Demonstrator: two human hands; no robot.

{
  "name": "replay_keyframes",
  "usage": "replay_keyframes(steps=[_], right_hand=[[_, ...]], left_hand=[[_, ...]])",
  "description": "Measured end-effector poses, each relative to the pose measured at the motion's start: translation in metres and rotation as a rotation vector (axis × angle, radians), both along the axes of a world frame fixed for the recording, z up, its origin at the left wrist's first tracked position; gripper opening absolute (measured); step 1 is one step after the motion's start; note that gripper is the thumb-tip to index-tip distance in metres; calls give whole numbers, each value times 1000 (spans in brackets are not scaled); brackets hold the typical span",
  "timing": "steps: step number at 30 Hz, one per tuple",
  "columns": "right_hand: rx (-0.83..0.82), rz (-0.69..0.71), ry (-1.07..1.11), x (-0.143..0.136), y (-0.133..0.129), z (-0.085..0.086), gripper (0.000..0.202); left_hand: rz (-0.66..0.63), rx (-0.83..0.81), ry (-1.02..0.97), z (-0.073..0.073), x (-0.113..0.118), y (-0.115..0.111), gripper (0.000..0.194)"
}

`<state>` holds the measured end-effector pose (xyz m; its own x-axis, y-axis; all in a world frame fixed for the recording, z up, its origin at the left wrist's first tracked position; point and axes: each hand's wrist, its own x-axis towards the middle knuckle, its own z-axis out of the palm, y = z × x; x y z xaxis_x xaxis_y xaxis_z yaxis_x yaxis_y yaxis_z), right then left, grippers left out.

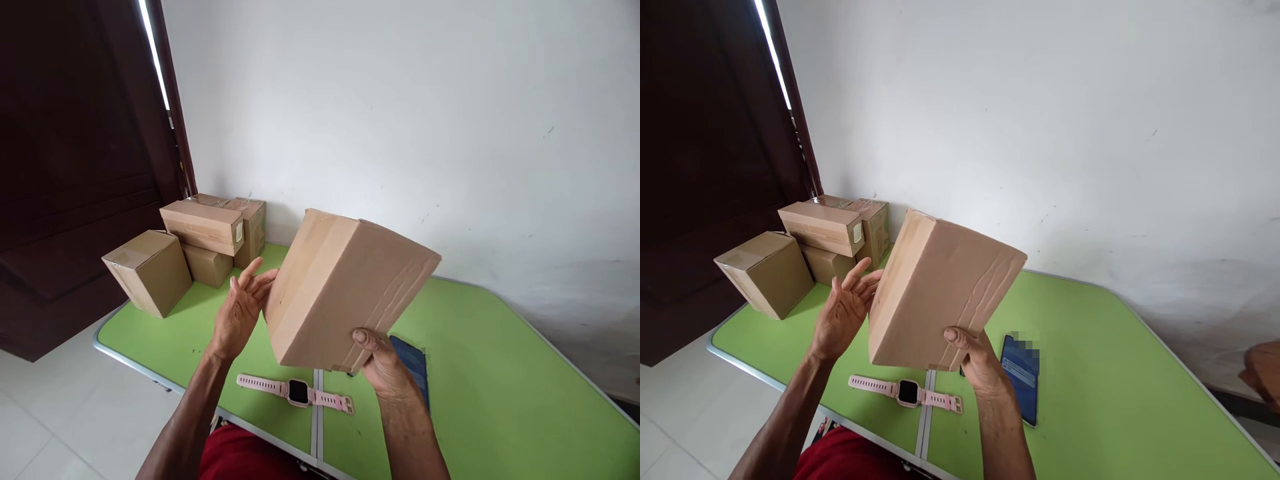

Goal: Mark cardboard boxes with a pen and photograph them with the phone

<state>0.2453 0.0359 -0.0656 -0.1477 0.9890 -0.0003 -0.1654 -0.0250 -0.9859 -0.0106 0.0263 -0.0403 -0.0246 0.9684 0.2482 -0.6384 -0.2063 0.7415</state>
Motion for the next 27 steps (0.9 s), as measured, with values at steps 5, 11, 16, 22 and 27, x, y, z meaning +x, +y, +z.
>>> replay_keyframes(steps=[5, 11, 16, 22, 27], right_hand=[[-38, -22, 55, 3, -2, -1, 61], [-29, -14, 65, 6, -1, -5, 59], [-28, -4, 58, 4, -3, -7, 61], [51, 16, -86, -6, -3, 20, 63], [249, 56, -69, -14, 8, 57, 96]], left_hand=[[54, -35, 8, -1, -6, -1, 70], [189, 12, 229, -13, -6, -6, 81], [150, 141, 483, -14, -1, -24, 92], [61, 43, 476, 6, 6, -22, 116], [75, -198, 75, 9, 1, 6, 50]])
